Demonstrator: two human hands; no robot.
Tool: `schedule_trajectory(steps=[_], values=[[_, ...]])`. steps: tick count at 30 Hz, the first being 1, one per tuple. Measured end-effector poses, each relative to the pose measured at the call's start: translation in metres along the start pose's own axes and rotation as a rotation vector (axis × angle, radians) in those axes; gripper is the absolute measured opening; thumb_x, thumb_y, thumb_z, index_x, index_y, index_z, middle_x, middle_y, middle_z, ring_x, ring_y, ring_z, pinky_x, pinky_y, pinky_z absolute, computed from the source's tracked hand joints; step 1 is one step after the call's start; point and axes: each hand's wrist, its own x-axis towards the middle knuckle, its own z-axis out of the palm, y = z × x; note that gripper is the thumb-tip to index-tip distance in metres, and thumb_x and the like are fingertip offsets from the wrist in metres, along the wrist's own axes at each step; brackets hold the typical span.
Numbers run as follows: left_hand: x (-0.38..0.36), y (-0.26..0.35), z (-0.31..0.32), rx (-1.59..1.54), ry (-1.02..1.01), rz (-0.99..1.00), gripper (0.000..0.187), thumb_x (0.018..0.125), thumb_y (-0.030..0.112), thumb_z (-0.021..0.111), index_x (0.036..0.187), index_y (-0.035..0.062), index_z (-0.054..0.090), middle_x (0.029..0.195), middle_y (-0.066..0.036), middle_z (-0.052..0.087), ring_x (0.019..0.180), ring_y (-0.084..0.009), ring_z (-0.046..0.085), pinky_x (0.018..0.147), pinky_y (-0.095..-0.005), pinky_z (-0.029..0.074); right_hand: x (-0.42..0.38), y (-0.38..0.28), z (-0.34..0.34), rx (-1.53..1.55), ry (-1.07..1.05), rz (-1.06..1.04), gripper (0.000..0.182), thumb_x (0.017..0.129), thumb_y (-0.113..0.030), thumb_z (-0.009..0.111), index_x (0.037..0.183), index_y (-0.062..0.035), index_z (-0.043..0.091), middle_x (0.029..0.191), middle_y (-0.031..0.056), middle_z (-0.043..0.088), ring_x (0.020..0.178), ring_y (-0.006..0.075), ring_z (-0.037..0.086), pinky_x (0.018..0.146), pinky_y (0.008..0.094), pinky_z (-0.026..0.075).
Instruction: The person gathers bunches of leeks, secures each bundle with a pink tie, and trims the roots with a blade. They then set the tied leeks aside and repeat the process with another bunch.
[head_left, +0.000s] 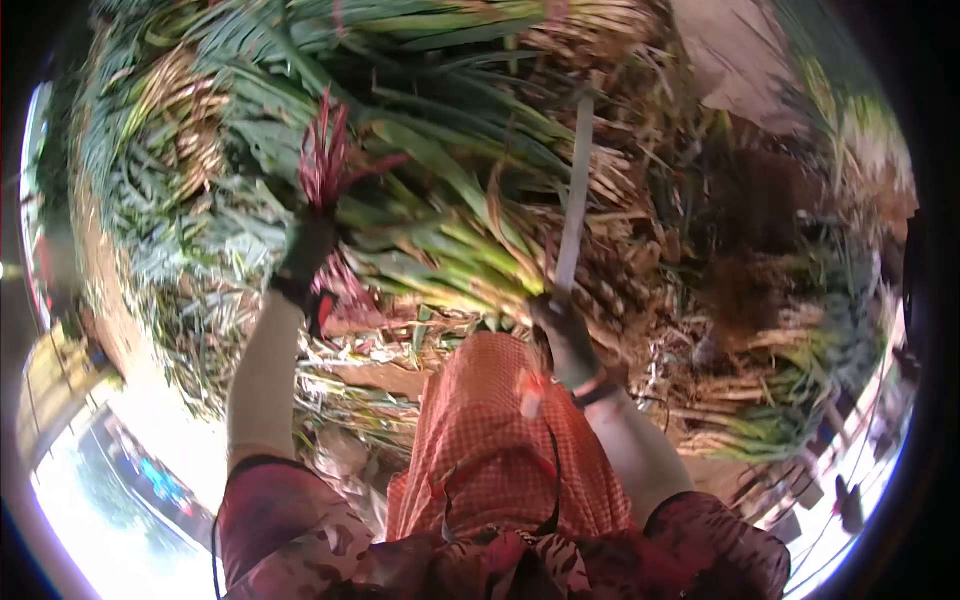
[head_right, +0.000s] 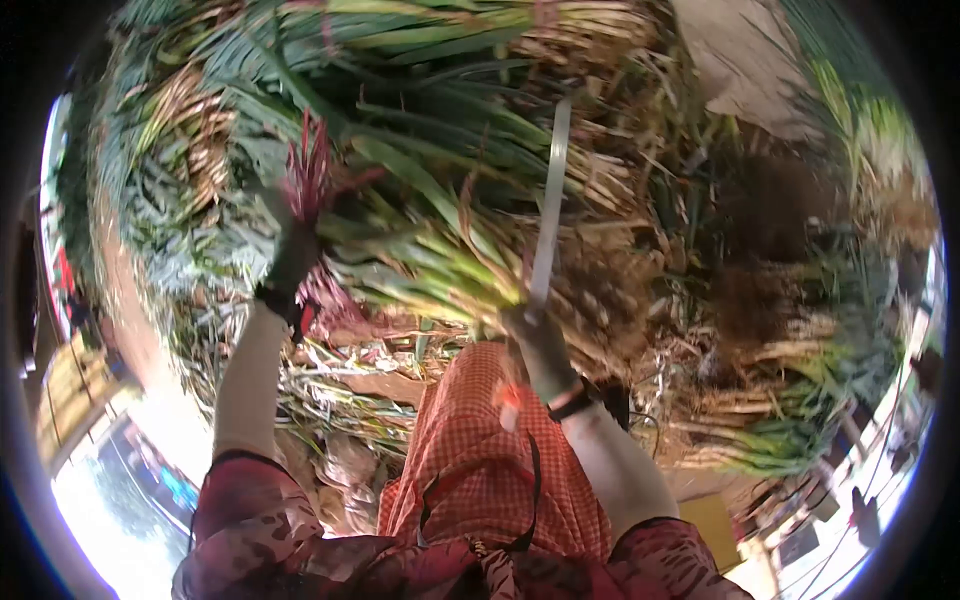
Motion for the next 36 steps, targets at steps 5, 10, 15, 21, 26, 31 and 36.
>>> schedule_trajectory(steps=[5, 10, 15, 21, 26, 31, 36], values=[[-0.031, 0.153, -0.023, -0.906, -0.217, -0.458, 0.033, 0.088, 0.027, 0.061, 0.107, 0.0, 0.06, 0.084, 0.001, 0.061, 0.062, -0.0065, 0.046, 0.051, -0.0264, 0.041, -0.12, 0.017, -0.092, 0.08, 0.182, 0.233, 0.02, 0.089, -0.027, 0.059, 0.088, -0.0074, 0.061, 0.065, -0.0035, 0.05, 0.057, 0.0056, 0.048, 0.05, 0.0233, 0.039], [-0.057, 0.304, -0.074, -0.852, -0.425, -0.369, 0.029, 0.086, 0.026, 0.061, 0.101, 0.0017, 0.062, 0.078, 0.003, 0.056, 0.067, -0.0075, 0.045, 0.057, -0.0272, 0.039, -0.24, 0.019, -0.152, 0.341, 0.366, 0.191, 0.02, 0.087, -0.023, 0.062, 0.092, -0.0032, 0.064, 0.071, -0.004, 0.055, 0.062, 0.0055, 0.049, 0.055, 0.0229, 0.04], [-0.063, 0.463, -0.08, -0.901, -0.36, -0.031, 0.021, 0.088, 0.021, 0.058, 0.091, 0.0006, 0.061, 0.075, 0.004, 0.054, 0.069, -0.0078, 0.047, 0.06, -0.0252, 0.04, -0.33, 0.057, -0.23, 0.527, 0.45, 0.106, 0.021, 0.086, -0.022, 0.066, 0.094, -0.0027, 0.064, 0.072, -0.0048, 0.055, 0.064, 0.0043, 0.049, 0.056, 0.0215, 0.04], [-0.08, 0.743, -0.131, -0.787, -0.471, 0.465, 0.016, 0.09, 0.016, 0.058, 0.092, -0.0002, 0.06, 0.08, 0.002, 0.057, 0.074, -0.0073, 0.051, 0.065, -0.0255, 0.043, -0.423, 0.071, -0.33, 0.795, 0.648, -0.082, 0.021, 0.087, -0.025, 0.065, 0.089, -0.0044, 0.064, 0.069, -0.0043, 0.054, 0.057, 0.0047, 0.047, 0.052, 0.0199, 0.037], [-0.125, 0.962, -0.146, -0.792, -0.513, 0.974, 0.02, 0.091, 0.016, 0.058, 0.102, 0.0001, 0.06, 0.088, 0.001, 0.058, 0.079, -0.0082, 0.051, 0.07, -0.0256, 0.043, -0.461, 0.086, -0.401, 0.994, 0.695, -0.315, 0.02, 0.089, -0.025, 0.063, 0.085, -0.0063, 0.059, 0.06, -0.0026, 0.05, 0.049, 0.007, 0.046, 0.045, 0.0212, 0.035], [-0.184, 1.143, -0.114, -0.366, -0.388, 1.329, 0.023, 0.088, 0.012, 0.062, 0.109, 0.0007, 0.061, 0.089, -0.002, 0.063, 0.082, -0.0079, 0.056, 0.072, -0.0255, 0.045, -0.456, 0.077, -0.467, 0.997, 0.901, -0.625, 0.02, 0.088, -0.024, 0.062, 0.098, -0.0073, 0.06, 0.071, -0.0017, 0.054, 0.057, 0.0101, 0.051, 0.05, 0.0226, 0.041], [-0.219, 1.222, 0.015, -0.416, -0.573, 1.541, 0.031, 0.084, 0.033, 0.062, 0.096, 0.0054, 0.066, 0.085, -0.021, 0.066, 0.076, -0.0379, 0.063, 0.065, -0.0421, 0.05, -0.337, 0.144, -0.551, 1.359, 0.976, -0.741, 0.026, 0.089, -0.027, 0.058, 0.105, -0.0066, 0.061, 0.088, 0.0037, 0.059, 0.072, 0.0179, 0.056, 0.064, 0.0306, 0.048]])
